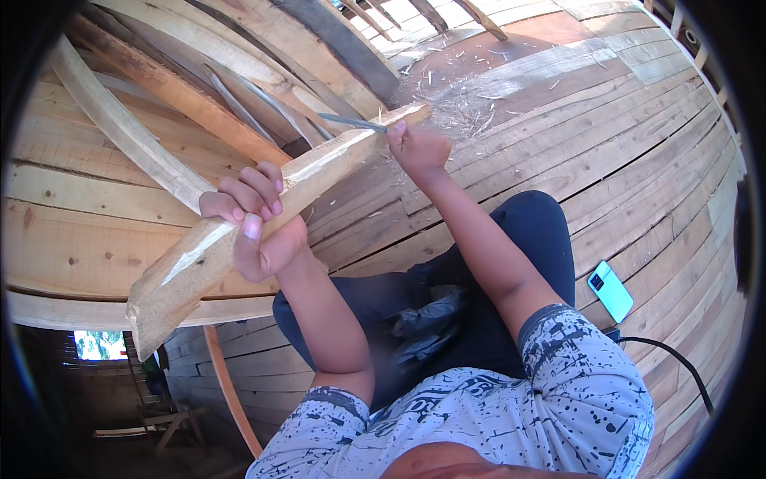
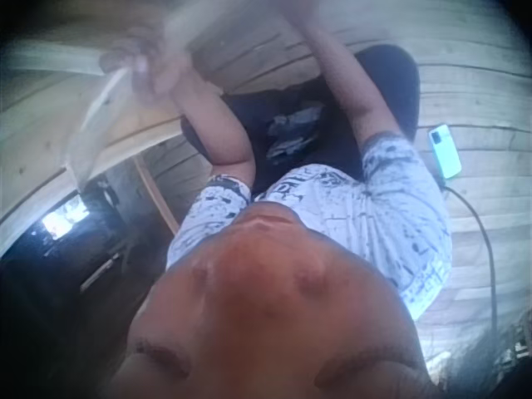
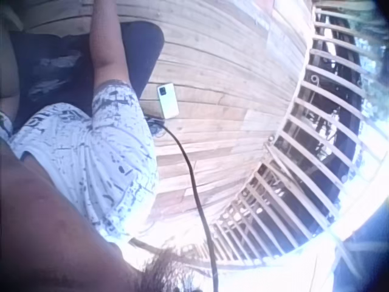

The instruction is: The person sits cross-legged on a wooden floor and uses a knife to carve a long, curved piece of wood. They hold the wood with their left hand and repeatedly shave thin strips from its surface with the knife in their right hand, creating a pile of wood shavings.

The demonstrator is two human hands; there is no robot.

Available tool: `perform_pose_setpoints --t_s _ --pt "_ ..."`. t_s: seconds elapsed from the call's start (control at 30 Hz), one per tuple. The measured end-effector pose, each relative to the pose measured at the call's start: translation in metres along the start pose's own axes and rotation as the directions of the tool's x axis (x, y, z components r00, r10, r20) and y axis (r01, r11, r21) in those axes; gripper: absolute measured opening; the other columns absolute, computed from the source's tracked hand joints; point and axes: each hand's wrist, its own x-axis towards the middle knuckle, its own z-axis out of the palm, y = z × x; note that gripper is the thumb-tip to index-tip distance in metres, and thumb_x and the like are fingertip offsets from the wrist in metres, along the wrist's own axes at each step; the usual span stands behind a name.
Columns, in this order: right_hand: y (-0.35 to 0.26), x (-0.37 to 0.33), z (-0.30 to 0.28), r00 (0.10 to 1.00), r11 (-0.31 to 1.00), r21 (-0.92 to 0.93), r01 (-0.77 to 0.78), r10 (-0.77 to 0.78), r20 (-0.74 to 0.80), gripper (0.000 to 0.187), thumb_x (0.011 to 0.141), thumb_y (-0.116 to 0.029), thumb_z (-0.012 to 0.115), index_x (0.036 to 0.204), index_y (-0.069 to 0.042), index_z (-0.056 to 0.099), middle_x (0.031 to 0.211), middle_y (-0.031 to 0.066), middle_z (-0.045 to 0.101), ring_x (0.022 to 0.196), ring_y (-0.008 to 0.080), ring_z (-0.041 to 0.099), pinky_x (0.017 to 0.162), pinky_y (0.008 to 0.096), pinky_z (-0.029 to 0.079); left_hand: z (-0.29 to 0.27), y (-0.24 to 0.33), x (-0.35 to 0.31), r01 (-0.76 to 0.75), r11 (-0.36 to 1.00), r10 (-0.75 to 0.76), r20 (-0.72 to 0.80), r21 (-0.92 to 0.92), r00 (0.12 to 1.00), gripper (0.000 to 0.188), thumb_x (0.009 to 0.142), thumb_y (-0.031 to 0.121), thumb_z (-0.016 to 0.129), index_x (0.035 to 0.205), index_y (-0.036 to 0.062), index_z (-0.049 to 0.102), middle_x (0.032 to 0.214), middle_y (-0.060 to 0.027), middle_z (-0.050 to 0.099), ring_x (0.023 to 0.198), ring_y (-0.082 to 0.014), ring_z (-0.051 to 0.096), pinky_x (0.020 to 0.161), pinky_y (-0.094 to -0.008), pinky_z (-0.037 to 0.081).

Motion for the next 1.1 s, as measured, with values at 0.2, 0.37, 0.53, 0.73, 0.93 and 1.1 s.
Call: perform_pose_setpoints --t_s 0.2,0.37,0.53,0.73,0.93,1.1 --pt "-0.036 -0.011 -0.015 0.972 0.987 0.058 -0.149 0.136 0.193 0.046 0.093 -0.032 0.046 0.061 -0.007 0.066 0.053 0.018 0.059 0.047 0.0373 0.06 0.047 0.0486 0.047 -0.012 -0.001 -0.011 -0.04 0.998 0.038 -0.047 -0.047 0.998 0.021 0.074 0.008 0.06 0.084 0.0147 0.043 0.064 0.0011 0.039 0.057 -0.0124 0.039 0.065 -0.0335 0.036" --pt "-0.017 -0.001 -0.012 0.964 0.981 0.048 -0.187 0.174 0.199 0.049 0.094 -0.033 0.044 0.064 -0.003 0.068 0.055 0.0207 0.06 0.05 0.0408 0.061 0.054 0.0526 0.05 0.005 -0.001 -0.013 -0.034 0.999 0.034 0.002 -0.031 0.999 0.022 0.074 0.008 0.061 0.084 0.0147 0.043 0.064 0.0007 0.039 0.058 -0.0126 0.039 0.065 -0.0336 0.035" --pt "-0.041 0.0 -0.031 0.927 0.983 -0.026 -0.184 0.182 0.329 0.051 0.095 -0.035 0.043 0.069 -0.002 0.071 0.061 0.0215 0.064 0.056 0.0401 0.065 0.056 0.0509 0.053 -0.005 0.001 -0.012 -0.058 0.998 0.056 -0.047 -0.039 0.997 0.022 0.073 0.007 0.061 0.085 0.0141 0.043 0.065 0.0 0.039 0.058 -0.0128 0.039 0.064 -0.0333 0.034" --pt "0.085 0.001 0.005 0.753 0.85 -0.253 -0.461 0.526 0.396 0.053 0.097 -0.035 0.033 0.087 -0.002 0.072 0.089 0.0273 0.069 0.084 0.0423 0.069 0.076 0.0531 0.053 0.012 -0.003 -0.013 -0.043 0.998 0.043 -0.009 -0.041 0.999 0.022 0.073 0.008 0.06 0.085 0.0143 0.043 0.065 0.0002 0.039 0.058 -0.0128 0.038 0.064 -0.0326 0.033" --pt "0.022 0.029 -0.026 0.706 0.805 -0.008 -0.593 0.524 0.476 0.049 0.101 -0.039 0.041 0.101 0.001 0.07 0.096 0.0252 0.07 0.098 0.0402 0.067 0.088 0.0478 0.05 -0.003 -0.004 -0.002 -0.043 0.999 0.043 -0.031 -0.025 0.999 0.02 0.075 0.01 0.061 0.084 0.015 0.043 0.064 0.0006 0.039 0.058 -0.0129 0.039 0.063 -0.0325 0.033" --pt "0.04 0.028 -0.018 0.693 0.721 0.367 -0.588 0.214 0.689 0.044 0.102 -0.037 0.045 0.102 0.002 0.066 0.083 0.0192 0.067 0.081 0.0306 0.066 0.077 0.0415 0.05 -0.008 -0.005 0.002 0.0 1.0 0.001 0.013 -0.024 1.0 0.013 0.076 0.012 0.058 0.083 0.0179 0.048 0.066 0.0035 0.04 0.062 -0.0105 0.039 0.069 -0.0319 0.033"
